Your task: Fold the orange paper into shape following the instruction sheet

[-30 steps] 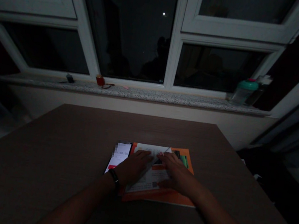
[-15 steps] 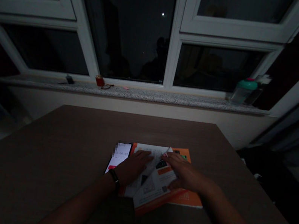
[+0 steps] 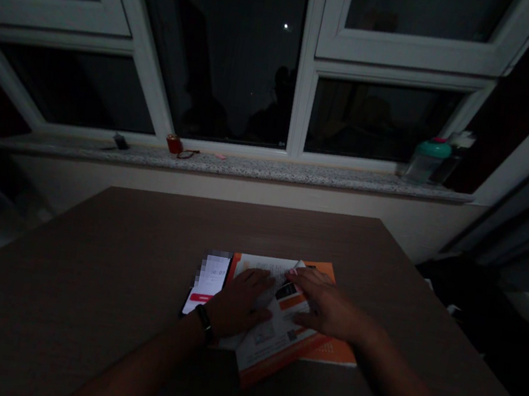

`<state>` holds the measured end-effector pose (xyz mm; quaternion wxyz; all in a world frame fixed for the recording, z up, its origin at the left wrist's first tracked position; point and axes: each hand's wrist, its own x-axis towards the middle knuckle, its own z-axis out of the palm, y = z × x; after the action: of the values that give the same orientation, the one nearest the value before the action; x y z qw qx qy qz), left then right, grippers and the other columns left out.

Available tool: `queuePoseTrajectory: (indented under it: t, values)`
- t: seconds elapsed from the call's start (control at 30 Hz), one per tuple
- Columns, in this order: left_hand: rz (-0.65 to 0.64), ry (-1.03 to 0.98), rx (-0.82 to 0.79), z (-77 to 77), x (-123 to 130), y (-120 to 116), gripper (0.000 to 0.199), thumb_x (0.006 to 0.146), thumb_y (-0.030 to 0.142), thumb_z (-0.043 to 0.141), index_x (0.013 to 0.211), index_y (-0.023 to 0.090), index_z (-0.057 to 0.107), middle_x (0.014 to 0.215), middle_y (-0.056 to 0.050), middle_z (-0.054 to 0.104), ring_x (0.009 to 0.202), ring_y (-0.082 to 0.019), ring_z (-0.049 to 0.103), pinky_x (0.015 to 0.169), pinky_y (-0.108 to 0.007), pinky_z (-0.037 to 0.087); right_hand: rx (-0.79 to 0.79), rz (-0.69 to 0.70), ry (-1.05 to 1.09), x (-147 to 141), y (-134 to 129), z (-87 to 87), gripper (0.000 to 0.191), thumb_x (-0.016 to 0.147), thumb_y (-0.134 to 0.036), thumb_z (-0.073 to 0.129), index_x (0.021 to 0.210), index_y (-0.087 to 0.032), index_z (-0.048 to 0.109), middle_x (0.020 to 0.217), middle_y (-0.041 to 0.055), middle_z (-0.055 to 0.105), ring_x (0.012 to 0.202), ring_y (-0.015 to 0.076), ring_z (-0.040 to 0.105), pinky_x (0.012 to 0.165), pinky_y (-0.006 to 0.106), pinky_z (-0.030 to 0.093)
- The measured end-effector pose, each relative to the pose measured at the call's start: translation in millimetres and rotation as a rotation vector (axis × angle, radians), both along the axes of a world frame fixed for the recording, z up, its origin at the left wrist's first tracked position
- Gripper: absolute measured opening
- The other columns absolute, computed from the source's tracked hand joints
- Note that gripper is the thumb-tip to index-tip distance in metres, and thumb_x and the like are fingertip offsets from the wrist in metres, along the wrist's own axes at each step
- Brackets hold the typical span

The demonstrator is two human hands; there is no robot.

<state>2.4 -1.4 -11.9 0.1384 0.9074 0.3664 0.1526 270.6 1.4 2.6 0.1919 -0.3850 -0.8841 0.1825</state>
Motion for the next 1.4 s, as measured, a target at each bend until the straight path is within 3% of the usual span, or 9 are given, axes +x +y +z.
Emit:
queuePoseTrajectory:
  t: [0.1,0.2,0.33,0.5,0.7,0.97,1.4]
  values:
    - [0.000,-0.012,0.017,-2.4,0,1,0.058,0.092,0.044,0.059,0.141,0.020,0.041,0.146,-0.014,0.041,0.135,-0.031,0.036,0.111,-0.051,0.034,0.132,-0.222,0.145,-18,-1,-8.2,0.052,0.087,-0.027,0.063,0.137,-0.020,0.050,0.132,0.0129,0.056,0.123,0.0278,0.050,0.105,0.046,0.041]
    - [-0.003,-0.012,0.032,-5.2,-1,1,0.055,0.094,0.042,0.057,0.141,0.020,0.041,0.147,-0.013,0.040,0.135,-0.030,0.036,0.111,-0.050,0.034,0.221,-0.301,0.167,-37,-1,-16.1,0.049,0.088,-0.025,0.061,0.136,-0.020,0.049,0.131,0.0132,0.056,0.123,0.0285,0.050,0.103,0.048,0.044]
    - [0.004,0.003,0.018,-4.9,1,1,0.055,0.092,0.041,0.059,0.140,0.020,0.042,0.147,-0.013,0.040,0.135,-0.030,0.036,0.111,-0.050,0.034,0.359,-0.377,0.010,-53,-1,-21.1,0.050,0.088,-0.026,0.060,0.136,-0.016,0.050,0.130,0.0146,0.057,0.123,0.0324,0.048,0.111,0.057,0.033]
    - [-0.002,-0.004,0.041,-4.7,1,1,0.052,0.092,0.041,0.061,0.137,0.019,0.045,0.145,-0.013,0.043,0.135,-0.030,0.037,0.111,-0.051,0.034,0.322,-0.337,0.005,-59,-2,-30.5,0.051,0.090,-0.024,0.056,0.139,-0.014,0.045,0.137,0.0164,0.052,0.129,0.0327,0.043,0.108,0.053,0.040]
    - [0.006,-0.030,0.071,-9.4,1,2,0.041,0.098,0.028,0.050,0.138,0.022,0.044,0.144,-0.011,0.044,0.134,-0.027,0.039,0.111,-0.049,0.035,0.238,-0.300,0.091,-55,-2,-40.0,0.052,0.095,-0.028,0.051,0.143,-0.015,0.038,0.138,0.0169,0.048,0.132,0.0308,0.041,0.110,0.051,0.040]
    - [0.017,0.010,0.064,-12.1,1,4,0.044,0.096,0.021,0.054,0.138,0.023,0.043,0.147,-0.010,0.041,0.136,-0.025,0.037,0.113,-0.046,0.034,0.234,-0.272,0.088,-49,-2,-46.0,0.058,0.094,-0.028,0.053,0.148,-0.020,0.032,0.143,0.0161,0.045,0.136,0.0314,0.037,0.110,0.054,0.038]
    - [0.007,0.015,0.043,-12.8,1,5,0.046,0.095,0.019,0.054,0.139,0.022,0.043,0.148,-0.011,0.040,0.138,-0.026,0.033,0.113,-0.048,0.033,0.163,-0.200,0.055,-29,-13,-35.8,0.063,0.093,-0.026,0.052,0.150,-0.021,0.028,0.147,0.0145,0.041,0.139,0.0288,0.035,0.112,0.051,0.035]
